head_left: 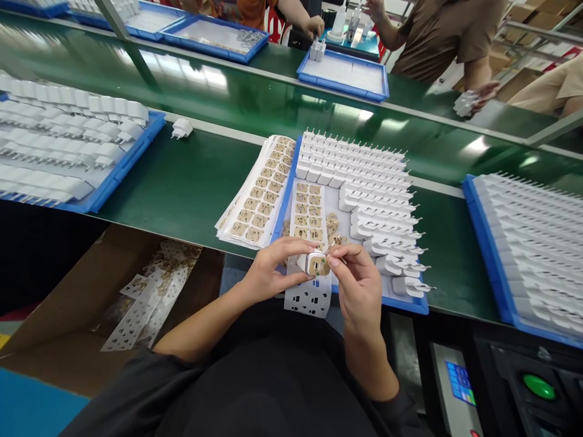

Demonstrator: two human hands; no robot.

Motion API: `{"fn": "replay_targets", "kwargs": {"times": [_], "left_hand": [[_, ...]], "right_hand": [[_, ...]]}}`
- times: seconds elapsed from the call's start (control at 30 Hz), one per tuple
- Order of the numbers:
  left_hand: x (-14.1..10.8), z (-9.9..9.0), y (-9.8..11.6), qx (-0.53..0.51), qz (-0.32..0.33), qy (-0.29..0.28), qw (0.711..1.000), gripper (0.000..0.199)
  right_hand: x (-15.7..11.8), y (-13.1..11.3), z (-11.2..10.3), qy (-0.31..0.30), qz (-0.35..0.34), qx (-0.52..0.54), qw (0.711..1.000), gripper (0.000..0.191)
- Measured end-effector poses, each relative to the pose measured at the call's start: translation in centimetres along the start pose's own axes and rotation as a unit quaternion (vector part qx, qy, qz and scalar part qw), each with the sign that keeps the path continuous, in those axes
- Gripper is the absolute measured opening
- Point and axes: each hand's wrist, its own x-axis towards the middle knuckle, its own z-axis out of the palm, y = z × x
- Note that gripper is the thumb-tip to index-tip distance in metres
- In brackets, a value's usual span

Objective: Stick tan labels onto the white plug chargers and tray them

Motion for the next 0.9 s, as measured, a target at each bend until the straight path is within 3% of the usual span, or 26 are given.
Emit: {"fn": "replay_targets", "kwargs": {"times": [0.23,0.57,0.8,0.9], "left_hand": [[0.2,-0.1,0.2,0.021,0.011,-0.004,1.000,0.038],[0.1,-0.3,0.3,0.019,0.018,-0.008,1.000,0.042],[-0.3,-0.1,0.2,0.032,0.021,0.006,0.999,0.041],[-0.4,0.0,0.2,0.027,0.040,0.032,0.998,0.045]], "right_hand": [[-0.2,-0.1,0.3,0.008,-0.010,-0.028,1.000,0.003],[-0.6,-0.4,1.0,0.031,-0.082,-0.132,0.987,0.005],[-0.7,-0.4,1.3,0.072,-0.214,-0.307,0.924,0.019],[-0.4,-0.1,0.8,0.083,-0.148,-0.264,0.950,0.015]]}}
